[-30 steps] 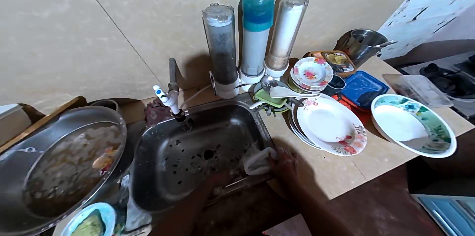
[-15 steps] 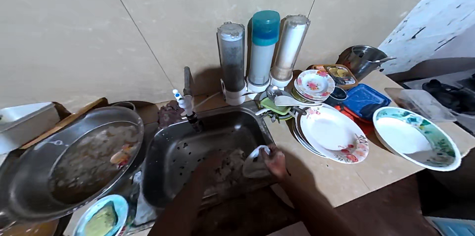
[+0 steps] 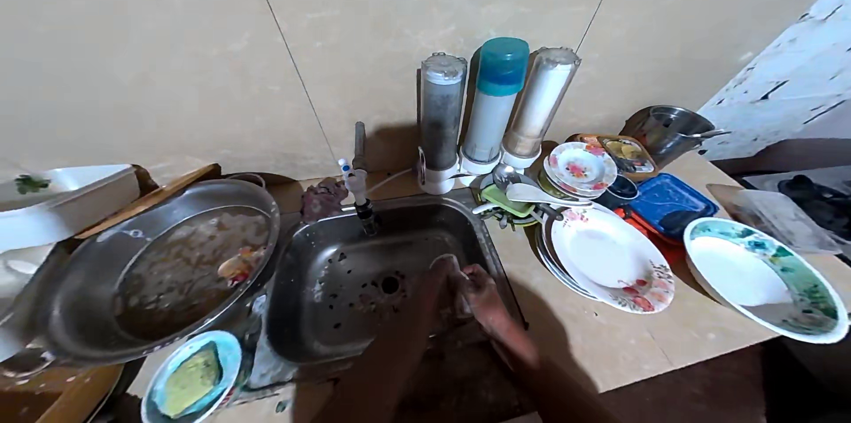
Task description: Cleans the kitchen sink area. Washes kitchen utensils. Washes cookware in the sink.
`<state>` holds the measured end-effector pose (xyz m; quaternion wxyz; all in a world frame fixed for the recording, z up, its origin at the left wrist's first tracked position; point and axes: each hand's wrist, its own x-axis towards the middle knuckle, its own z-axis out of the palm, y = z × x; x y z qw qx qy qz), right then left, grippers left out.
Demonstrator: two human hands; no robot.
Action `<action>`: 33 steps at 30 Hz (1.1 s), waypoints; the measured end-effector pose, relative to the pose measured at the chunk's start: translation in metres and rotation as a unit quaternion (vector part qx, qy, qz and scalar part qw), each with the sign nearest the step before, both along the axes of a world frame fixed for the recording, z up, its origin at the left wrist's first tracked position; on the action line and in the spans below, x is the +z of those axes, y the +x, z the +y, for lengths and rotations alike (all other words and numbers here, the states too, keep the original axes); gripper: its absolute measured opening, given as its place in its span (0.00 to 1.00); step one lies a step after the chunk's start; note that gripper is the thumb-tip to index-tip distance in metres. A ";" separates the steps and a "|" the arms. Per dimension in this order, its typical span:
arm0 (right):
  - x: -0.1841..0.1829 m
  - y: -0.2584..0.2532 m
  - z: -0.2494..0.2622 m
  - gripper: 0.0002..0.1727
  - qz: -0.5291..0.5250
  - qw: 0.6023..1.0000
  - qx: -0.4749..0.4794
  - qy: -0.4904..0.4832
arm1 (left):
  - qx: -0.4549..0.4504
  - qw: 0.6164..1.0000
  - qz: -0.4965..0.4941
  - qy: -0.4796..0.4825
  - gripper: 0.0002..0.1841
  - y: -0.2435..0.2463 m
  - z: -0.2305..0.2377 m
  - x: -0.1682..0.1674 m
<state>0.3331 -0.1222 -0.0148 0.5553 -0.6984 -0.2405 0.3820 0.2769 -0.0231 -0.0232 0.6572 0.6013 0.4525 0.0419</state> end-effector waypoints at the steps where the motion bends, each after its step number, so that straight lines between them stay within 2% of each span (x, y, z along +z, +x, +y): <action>1: 0.001 0.005 -0.002 0.17 0.012 1.000 -0.012 0.002 | -0.053 0.998 0.032 0.021 0.19 0.003 0.003 0.008; 4: -0.003 0.025 -0.011 0.21 0.010 0.998 -0.036 -0.042 | -0.206 0.972 0.081 0.083 0.21 0.009 0.014 0.036; 6: -0.007 0.034 -0.016 0.17 0.014 0.997 -0.053 -0.055 | -0.302 0.938 0.090 0.147 0.20 0.011 0.022 0.053; 8: -0.006 0.036 -0.019 0.12 0.038 0.994 -0.099 -0.013 | -0.303 0.931 0.068 0.192 0.17 0.007 0.027 0.067; 10: 0.009 0.036 -0.023 0.09 0.074 0.986 -0.134 0.060 | -0.251 0.950 0.046 0.182 0.17 -0.003 0.037 0.068; 11: 0.019 0.035 -0.026 0.08 0.079 0.981 -0.146 0.099 | -0.220 0.958 0.048 0.179 0.17 -0.012 0.047 0.060; 13: 0.042 0.034 -0.038 0.06 0.067 0.970 -0.154 0.173 | -0.190 0.957 0.110 0.191 0.20 -0.040 0.074 0.023; 15: 0.062 0.035 -0.055 0.07 0.024 0.962 -0.154 0.223 | -0.201 0.933 0.210 0.215 0.22 -0.084 0.106 -0.028; 17: 0.074 0.039 -0.076 0.09 -0.025 0.954 -0.155 0.254 | -0.182 0.911 0.308 0.204 0.24 -0.129 0.122 -0.062; 19: 0.079 0.046 -0.095 0.10 -0.079 0.945 -0.163 0.272 | -0.145 0.896 0.381 0.175 0.26 -0.156 0.125 -0.077; 21: 0.078 0.056 -0.112 0.10 -0.140 0.936 -0.182 0.266 | -0.148 0.892 0.399 0.153 0.25 -0.153 0.119 -0.082; 24: 0.062 0.070 -0.127 0.08 -0.221 0.924 -0.225 0.219 | -0.248 0.902 0.320 0.150 0.23 -0.116 0.086 -0.081; 26: 0.044 0.072 -0.133 0.02 -0.262 0.930 -0.213 0.148 | -0.319 0.892 0.288 0.138 0.22 -0.081 0.058 -0.059; 28: 0.028 0.069 -0.144 0.11 -0.337 0.934 -0.117 0.014 | -0.388 0.852 0.290 0.196 0.21 -0.059 0.041 -0.053; 30: 0.018 0.064 -0.152 0.16 -0.399 0.910 0.000 -0.114 | -0.424 0.820 0.255 0.287 0.20 -0.052 0.047 -0.074; 33: 0.013 0.055 -0.159 0.19 -0.363 0.898 0.064 -0.240 | -0.432 0.806 0.297 0.274 0.22 -0.040 0.048 -0.029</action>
